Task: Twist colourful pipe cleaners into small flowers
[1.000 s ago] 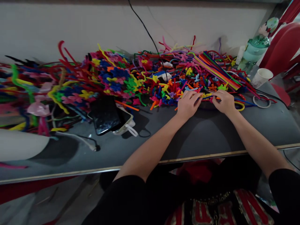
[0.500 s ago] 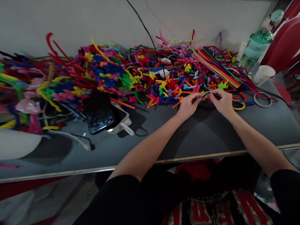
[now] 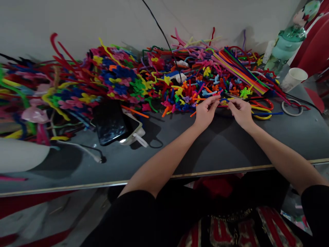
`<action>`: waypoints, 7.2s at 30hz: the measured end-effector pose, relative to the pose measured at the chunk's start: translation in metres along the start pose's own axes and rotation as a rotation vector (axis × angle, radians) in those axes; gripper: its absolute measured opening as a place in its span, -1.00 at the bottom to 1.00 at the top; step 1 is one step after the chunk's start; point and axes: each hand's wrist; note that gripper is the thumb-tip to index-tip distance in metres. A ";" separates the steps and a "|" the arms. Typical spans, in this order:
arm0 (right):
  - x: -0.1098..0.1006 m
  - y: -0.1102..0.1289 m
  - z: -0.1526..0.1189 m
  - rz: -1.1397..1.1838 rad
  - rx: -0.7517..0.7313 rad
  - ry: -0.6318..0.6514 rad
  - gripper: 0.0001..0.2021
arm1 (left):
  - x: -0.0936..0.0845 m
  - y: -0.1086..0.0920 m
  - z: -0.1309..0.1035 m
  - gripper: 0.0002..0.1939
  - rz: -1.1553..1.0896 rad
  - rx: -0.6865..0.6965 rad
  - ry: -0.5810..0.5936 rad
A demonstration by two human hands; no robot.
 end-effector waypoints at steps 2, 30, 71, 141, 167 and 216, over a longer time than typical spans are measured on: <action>0.002 -0.005 0.004 0.072 0.042 -0.038 -0.72 | 0.002 0.006 0.003 -0.65 -0.085 -0.066 0.093; 0.013 0.003 -0.005 0.319 0.167 0.124 -0.51 | -0.002 -0.023 -0.009 -0.79 0.310 0.383 -0.032; -0.014 0.010 0.004 0.439 0.310 0.415 -0.77 | -0.011 0.001 0.008 -0.67 0.431 0.527 0.014; -0.017 0.010 -0.016 -0.756 -0.418 0.058 -0.73 | 0.004 -0.022 -0.004 -0.63 0.270 0.242 0.052; -0.024 0.015 -0.011 -0.782 -0.567 0.085 -0.71 | 0.003 -0.014 -0.004 -0.44 0.141 -0.010 -0.077; -0.015 0.018 -0.007 -0.207 -0.363 0.031 -0.77 | 0.009 -0.016 -0.005 -0.62 -0.301 -0.184 0.123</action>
Point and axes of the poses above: each hand's wrist, its own z-axis towards the middle knuckle, its own x-axis out of the palm, y = z × x, and after that the axes turned 3 degrees about z, right-handed
